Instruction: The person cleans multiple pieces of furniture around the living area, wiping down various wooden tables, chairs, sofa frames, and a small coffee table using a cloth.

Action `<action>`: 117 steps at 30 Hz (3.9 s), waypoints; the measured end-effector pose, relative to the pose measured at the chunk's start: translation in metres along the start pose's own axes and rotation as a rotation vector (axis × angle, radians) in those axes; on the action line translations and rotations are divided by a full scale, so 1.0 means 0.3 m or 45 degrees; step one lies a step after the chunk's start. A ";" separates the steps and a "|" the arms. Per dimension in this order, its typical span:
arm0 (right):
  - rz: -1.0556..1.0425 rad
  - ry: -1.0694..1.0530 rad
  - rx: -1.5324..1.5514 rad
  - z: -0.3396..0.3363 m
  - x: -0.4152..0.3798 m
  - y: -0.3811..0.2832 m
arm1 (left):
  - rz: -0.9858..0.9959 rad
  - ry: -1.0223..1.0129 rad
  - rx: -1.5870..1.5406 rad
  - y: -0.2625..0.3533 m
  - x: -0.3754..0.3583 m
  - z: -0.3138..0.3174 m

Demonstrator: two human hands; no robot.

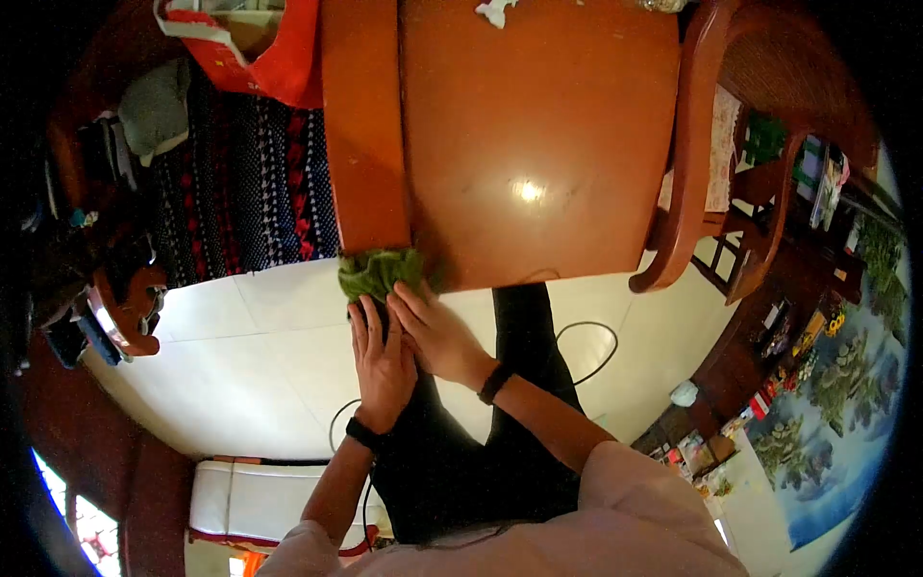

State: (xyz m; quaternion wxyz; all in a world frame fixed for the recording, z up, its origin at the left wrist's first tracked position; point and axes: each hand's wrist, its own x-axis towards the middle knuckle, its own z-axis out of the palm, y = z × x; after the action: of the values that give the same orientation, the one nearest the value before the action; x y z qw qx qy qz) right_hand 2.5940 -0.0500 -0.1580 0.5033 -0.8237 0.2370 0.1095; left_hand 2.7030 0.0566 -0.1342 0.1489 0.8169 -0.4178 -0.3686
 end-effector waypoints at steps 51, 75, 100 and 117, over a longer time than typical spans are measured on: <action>-0.248 0.208 -0.787 -0.764 0.471 0.479 | -0.018 0.515 0.016 0.386 0.853 0.164; -0.466 -0.174 -0.661 -0.444 0.118 0.517 | -0.386 0.353 -0.063 0.439 0.350 0.461; -0.482 -0.436 -0.626 -0.500 -0.149 0.648 | -0.482 -0.001 0.136 0.657 0.191 0.695; 0.245 0.374 -0.535 -0.739 0.011 0.715 | 0.061 0.083 0.247 0.746 0.676 0.522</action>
State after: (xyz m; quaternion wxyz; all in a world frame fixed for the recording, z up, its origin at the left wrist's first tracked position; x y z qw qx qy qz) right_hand 2.4765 -0.3278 -0.2221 0.2688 -0.8908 0.3567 0.0832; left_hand 2.5379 -0.2297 -0.2149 0.0915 0.8287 -0.4660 -0.2960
